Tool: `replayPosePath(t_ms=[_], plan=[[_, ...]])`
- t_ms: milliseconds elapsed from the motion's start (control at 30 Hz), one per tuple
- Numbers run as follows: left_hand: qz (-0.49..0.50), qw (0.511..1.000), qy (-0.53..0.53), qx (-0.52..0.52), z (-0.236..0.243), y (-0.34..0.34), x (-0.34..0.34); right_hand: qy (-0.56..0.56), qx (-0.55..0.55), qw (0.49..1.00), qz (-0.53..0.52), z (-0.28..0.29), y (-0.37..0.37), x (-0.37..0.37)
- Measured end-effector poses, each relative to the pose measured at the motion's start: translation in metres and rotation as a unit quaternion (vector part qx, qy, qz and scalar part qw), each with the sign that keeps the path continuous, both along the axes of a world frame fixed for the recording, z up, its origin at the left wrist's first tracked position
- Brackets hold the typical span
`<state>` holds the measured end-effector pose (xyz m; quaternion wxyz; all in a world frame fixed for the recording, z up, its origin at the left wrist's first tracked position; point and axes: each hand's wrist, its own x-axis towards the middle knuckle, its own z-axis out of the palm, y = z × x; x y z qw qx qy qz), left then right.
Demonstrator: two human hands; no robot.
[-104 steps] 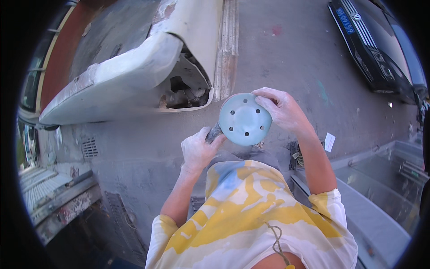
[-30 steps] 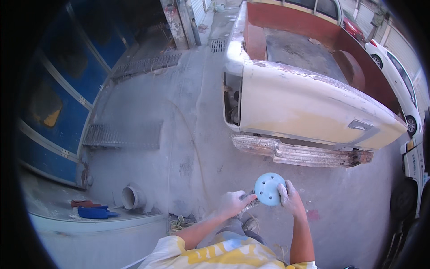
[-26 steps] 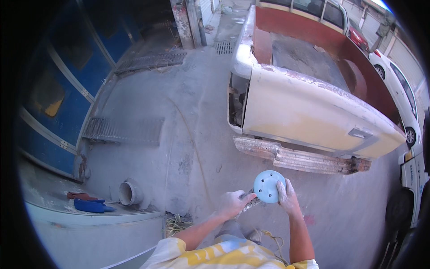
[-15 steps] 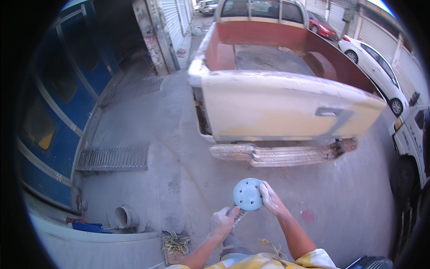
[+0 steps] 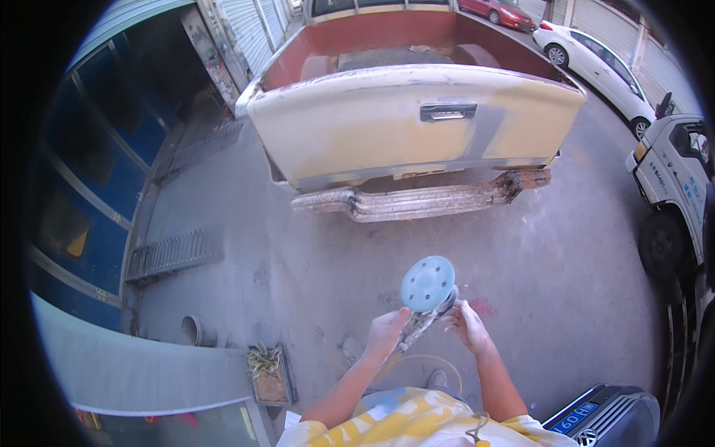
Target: The person uses a pneumatic orbital sander to smooth the surface of a detached car door resting on a wooden support. They move the sander across the door panel, then briefly change the sanding disc before continuing to sand the door edges and lower sections.
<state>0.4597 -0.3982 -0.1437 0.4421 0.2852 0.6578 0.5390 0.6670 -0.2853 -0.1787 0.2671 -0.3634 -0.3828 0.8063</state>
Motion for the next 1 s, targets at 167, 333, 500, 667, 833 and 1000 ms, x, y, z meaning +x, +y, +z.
replayPosePath(t_ms=[167,333,500,667,833,1000], plan=[[-0.043,0.988,-0.145,0.000,0.015,0.010,-0.002,0.185,0.034,0.982,-0.005,0.012,-0.020,-0.019],[-0.118,0.981,-0.152,-0.027,0.020,0.021,-0.049,0.053,0.112,0.986,-0.112,0.041,-0.019,-0.080],[-0.128,0.988,-0.080,-0.019,0.008,0.039,-0.112,-0.038,0.127,0.960,-0.248,0.070,-0.013,-0.161],[-0.139,0.990,0.011,0.028,0.017,0.053,-0.187,-0.218,0.310,0.890,-0.254,0.082,0.004,-0.219],[-0.186,0.983,0.005,0.010,0.039,0.087,-0.226,-0.286,0.440,0.810,-0.262,0.069,0.046,-0.270],[-0.165,0.979,0.098,-0.071,0.066,0.105,-0.282,-0.223,0.397,0.832,-0.318,0.047,0.112,-0.337]])
